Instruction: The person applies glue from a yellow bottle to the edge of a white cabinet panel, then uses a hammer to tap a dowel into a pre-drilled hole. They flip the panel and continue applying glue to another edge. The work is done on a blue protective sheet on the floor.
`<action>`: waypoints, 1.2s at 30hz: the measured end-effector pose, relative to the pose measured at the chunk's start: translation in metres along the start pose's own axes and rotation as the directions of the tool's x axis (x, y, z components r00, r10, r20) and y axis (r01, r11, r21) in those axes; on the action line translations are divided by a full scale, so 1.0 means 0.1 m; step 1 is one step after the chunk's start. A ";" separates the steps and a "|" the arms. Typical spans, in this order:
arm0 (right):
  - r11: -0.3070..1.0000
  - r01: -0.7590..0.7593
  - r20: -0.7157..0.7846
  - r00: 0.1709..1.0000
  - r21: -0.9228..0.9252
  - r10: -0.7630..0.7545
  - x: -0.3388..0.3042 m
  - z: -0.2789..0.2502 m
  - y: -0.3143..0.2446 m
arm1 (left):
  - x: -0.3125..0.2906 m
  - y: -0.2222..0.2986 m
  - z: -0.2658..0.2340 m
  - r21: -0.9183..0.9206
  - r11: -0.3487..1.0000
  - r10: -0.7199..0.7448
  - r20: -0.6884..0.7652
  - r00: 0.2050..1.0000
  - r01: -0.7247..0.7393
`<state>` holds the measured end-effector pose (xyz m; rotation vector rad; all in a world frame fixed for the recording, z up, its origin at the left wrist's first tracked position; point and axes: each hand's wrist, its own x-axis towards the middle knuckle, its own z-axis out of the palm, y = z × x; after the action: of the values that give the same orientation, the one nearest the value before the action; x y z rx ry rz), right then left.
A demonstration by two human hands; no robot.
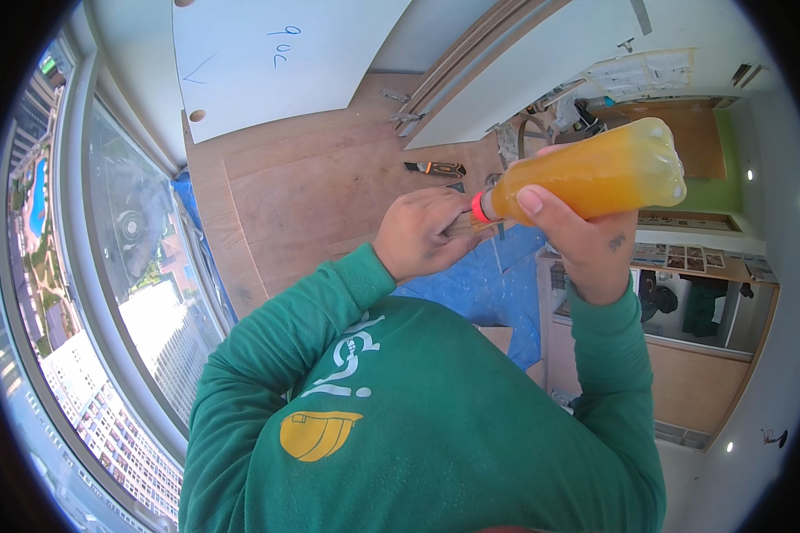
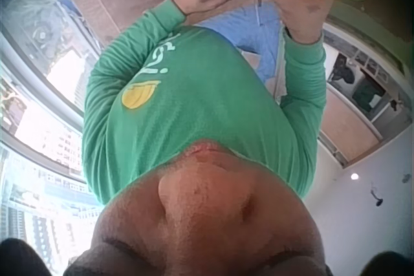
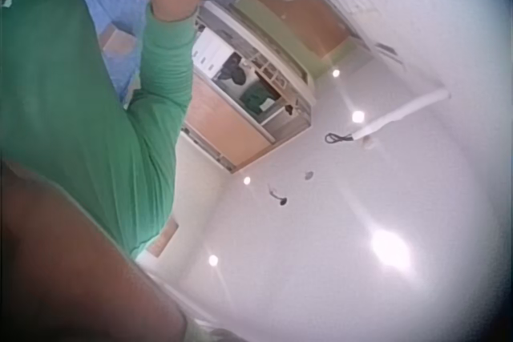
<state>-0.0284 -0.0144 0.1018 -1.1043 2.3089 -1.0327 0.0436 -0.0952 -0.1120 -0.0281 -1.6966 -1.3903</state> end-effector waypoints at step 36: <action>1.000 0.017 -0.218 0.976 0.010 -0.014 -0.06 -0.35 0.47 | 0.02 0.00 0.07 0.025 1.000 0.020 -0.058 0.998 -0.019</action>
<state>-0.0698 0.0265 0.0897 -1.0523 2.4625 -1.2268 0.0382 -0.0900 -0.1103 0.0095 -1.6607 -1.3437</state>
